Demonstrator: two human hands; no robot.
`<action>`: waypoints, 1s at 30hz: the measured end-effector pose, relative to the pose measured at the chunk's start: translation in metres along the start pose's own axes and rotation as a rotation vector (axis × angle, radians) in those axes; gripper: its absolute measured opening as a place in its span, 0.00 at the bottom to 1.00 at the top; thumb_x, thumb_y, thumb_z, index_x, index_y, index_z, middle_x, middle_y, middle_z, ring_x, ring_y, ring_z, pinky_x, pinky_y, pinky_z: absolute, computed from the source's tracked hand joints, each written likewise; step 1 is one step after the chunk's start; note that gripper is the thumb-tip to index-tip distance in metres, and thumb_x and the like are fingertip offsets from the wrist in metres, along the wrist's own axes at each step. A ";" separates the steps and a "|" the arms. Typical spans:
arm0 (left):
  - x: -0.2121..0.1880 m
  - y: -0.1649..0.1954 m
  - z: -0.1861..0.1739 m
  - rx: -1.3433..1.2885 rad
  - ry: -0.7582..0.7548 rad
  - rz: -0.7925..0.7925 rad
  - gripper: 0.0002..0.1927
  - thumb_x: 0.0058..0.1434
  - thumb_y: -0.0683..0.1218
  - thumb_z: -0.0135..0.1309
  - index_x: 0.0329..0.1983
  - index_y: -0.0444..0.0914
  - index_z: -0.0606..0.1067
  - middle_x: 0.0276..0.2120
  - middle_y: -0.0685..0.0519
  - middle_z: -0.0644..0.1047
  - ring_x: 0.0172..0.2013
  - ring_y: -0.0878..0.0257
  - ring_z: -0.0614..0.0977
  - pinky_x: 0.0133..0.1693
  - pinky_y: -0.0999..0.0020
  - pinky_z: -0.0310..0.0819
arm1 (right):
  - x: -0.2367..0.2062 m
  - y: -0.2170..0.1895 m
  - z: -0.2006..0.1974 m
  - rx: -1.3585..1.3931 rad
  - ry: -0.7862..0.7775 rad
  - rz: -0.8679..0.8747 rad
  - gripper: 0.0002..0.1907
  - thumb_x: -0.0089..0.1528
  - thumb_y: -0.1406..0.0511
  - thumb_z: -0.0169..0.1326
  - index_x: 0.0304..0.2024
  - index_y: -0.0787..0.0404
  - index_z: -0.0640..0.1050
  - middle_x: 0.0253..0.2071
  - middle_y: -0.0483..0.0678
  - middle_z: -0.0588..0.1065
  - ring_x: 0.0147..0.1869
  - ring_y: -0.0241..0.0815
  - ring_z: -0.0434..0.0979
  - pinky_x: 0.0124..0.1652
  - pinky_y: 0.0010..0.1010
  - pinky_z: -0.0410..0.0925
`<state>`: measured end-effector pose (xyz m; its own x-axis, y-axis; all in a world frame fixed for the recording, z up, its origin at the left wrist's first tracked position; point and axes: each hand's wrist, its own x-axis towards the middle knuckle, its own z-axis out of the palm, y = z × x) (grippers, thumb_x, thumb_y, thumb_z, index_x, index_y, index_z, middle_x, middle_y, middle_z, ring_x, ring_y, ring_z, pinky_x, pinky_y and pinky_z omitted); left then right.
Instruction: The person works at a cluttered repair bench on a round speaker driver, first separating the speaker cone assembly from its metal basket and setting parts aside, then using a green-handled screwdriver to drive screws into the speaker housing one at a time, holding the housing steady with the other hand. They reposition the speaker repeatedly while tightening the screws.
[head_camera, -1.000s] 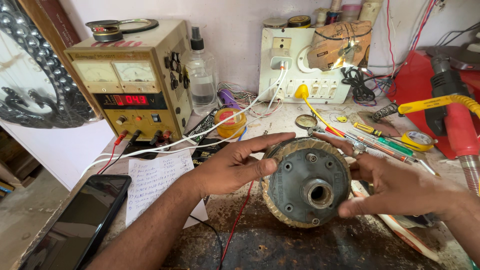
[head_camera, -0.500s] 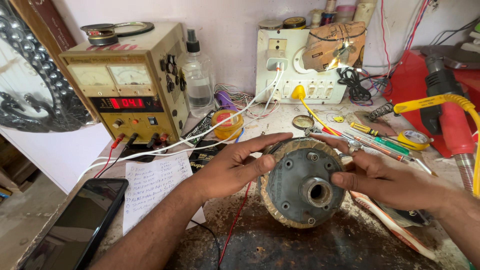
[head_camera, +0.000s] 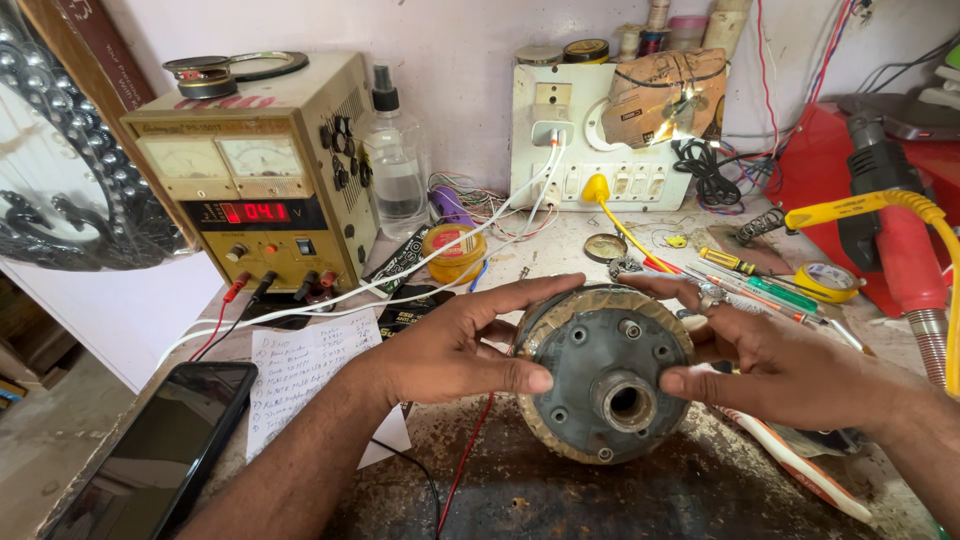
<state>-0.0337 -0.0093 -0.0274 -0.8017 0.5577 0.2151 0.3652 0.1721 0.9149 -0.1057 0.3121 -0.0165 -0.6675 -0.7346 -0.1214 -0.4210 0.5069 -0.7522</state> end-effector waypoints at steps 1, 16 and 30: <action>0.000 0.000 0.000 0.018 0.000 0.019 0.43 0.60 0.54 0.63 0.78 0.50 0.60 0.72 0.52 0.69 0.66 0.60 0.74 0.64 0.55 0.72 | 0.000 -0.001 0.000 0.005 -0.003 -0.087 0.48 0.64 0.53 0.59 0.80 0.40 0.49 0.63 0.48 0.72 0.59 0.37 0.78 0.49 0.35 0.73; 0.001 0.005 0.003 -0.026 0.047 -0.026 0.42 0.57 0.54 0.65 0.75 0.49 0.64 0.70 0.54 0.70 0.58 0.60 0.78 0.57 0.61 0.77 | 0.002 0.011 0.001 0.104 -0.068 -0.231 0.50 0.65 0.58 0.61 0.81 0.49 0.47 0.71 0.51 0.63 0.69 0.43 0.73 0.60 0.40 0.68; 0.003 -0.001 0.000 -0.031 0.031 0.020 0.42 0.60 0.53 0.64 0.76 0.47 0.63 0.70 0.52 0.69 0.62 0.60 0.76 0.61 0.61 0.74 | -0.003 -0.011 0.015 -0.296 0.107 -0.578 0.62 0.53 0.56 0.75 0.80 0.52 0.51 0.80 0.58 0.52 0.80 0.57 0.51 0.69 0.51 0.50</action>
<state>-0.0364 -0.0083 -0.0279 -0.8088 0.5354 0.2435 0.3668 0.1355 0.9204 -0.0901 0.3022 -0.0173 -0.3339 -0.8847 0.3253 -0.8712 0.1579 -0.4648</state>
